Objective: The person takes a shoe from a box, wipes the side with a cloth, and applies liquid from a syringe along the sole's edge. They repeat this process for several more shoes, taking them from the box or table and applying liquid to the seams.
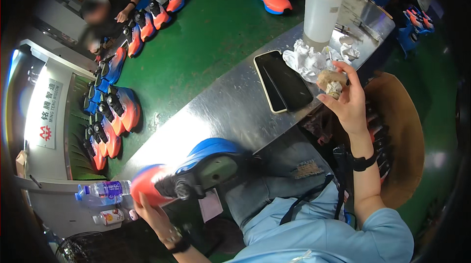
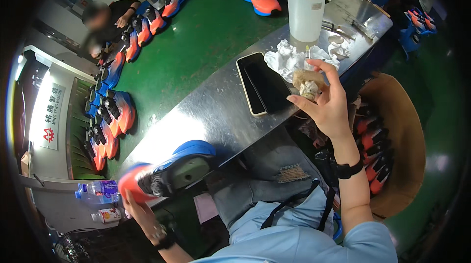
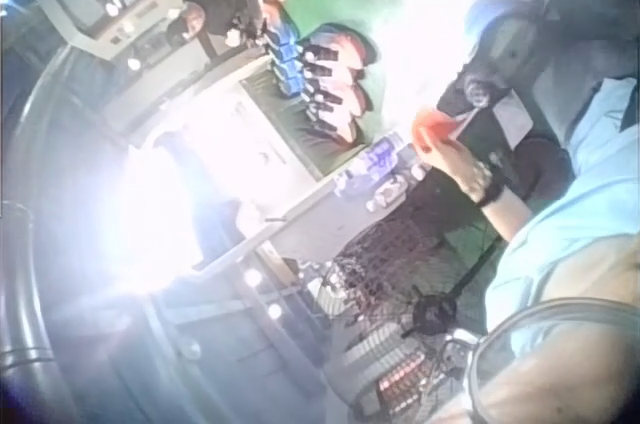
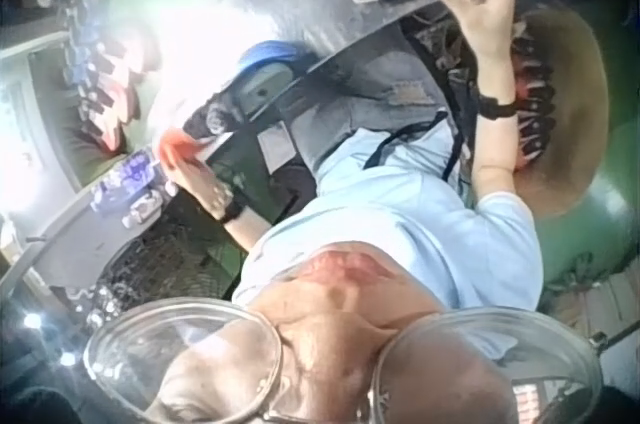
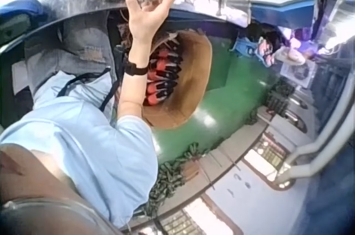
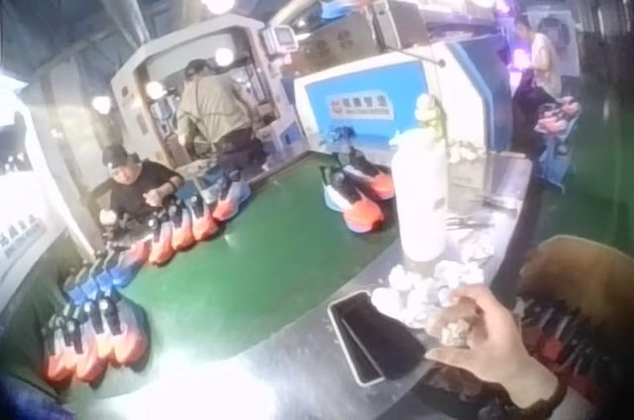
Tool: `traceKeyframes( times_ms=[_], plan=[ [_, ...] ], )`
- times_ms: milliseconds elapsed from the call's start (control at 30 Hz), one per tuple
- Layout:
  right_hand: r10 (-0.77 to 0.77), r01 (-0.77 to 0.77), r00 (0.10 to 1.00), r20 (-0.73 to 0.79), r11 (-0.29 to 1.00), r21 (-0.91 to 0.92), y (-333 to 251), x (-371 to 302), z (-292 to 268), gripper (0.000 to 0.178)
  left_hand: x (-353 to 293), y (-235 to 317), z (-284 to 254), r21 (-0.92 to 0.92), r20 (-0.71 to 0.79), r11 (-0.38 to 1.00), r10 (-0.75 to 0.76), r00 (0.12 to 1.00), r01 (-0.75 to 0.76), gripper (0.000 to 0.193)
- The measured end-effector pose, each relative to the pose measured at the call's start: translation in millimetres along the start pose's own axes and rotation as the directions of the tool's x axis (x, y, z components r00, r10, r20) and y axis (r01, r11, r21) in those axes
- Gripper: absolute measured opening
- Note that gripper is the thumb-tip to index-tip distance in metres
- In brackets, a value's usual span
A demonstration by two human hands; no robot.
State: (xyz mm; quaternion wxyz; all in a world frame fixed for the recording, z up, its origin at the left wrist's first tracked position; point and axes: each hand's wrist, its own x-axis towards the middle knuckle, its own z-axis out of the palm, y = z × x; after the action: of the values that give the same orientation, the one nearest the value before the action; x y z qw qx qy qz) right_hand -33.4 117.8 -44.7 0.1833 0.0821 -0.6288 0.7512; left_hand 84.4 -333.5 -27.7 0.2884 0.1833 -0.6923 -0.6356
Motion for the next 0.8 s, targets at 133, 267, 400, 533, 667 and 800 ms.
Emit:
traceKeyframes(
  times_ms=[133,267,400,533,667,800],
  plan=[
    [-0.023,0.026,0.999,0.028,0.991,-0.13,9,2,-10,0.055,39,21,67,-0.201,0.113,0.969,0.169,0.979,-0.144,0.032],
    [-0.012,0.011,0.999,0.049,1.0,0.005,24,5,-10,0.056,42,39,118,-0.246,0.258,0.913,0.386,0.886,-0.326,0.057],
    [-0.076,0.077,0.997,-0.026,0.995,0.067,38,8,-7,0.053,40,58,159,-0.138,0.343,0.895,0.445,0.827,-0.425,0.073],
    [-0.004,0.007,0.999,-0.054,0.999,0.049,20,4,9,0.044,45,64,174,-0.115,0.408,0.895,0.439,0.801,-0.432,0.078],
    [-0.032,0.032,0.999,-0.013,0.999,-0.008,24,-1,11,0.028,47,70,182,-0.178,0.428,0.898,0.438,0.79,-0.402,0.076],
    [0.106,-0.106,0.987,-0.123,0.994,0.008,20,-8,11,0.026,54,66,193,-0.257,0.502,0.853,0.519,0.692,-0.453,0.07]
  ],
)
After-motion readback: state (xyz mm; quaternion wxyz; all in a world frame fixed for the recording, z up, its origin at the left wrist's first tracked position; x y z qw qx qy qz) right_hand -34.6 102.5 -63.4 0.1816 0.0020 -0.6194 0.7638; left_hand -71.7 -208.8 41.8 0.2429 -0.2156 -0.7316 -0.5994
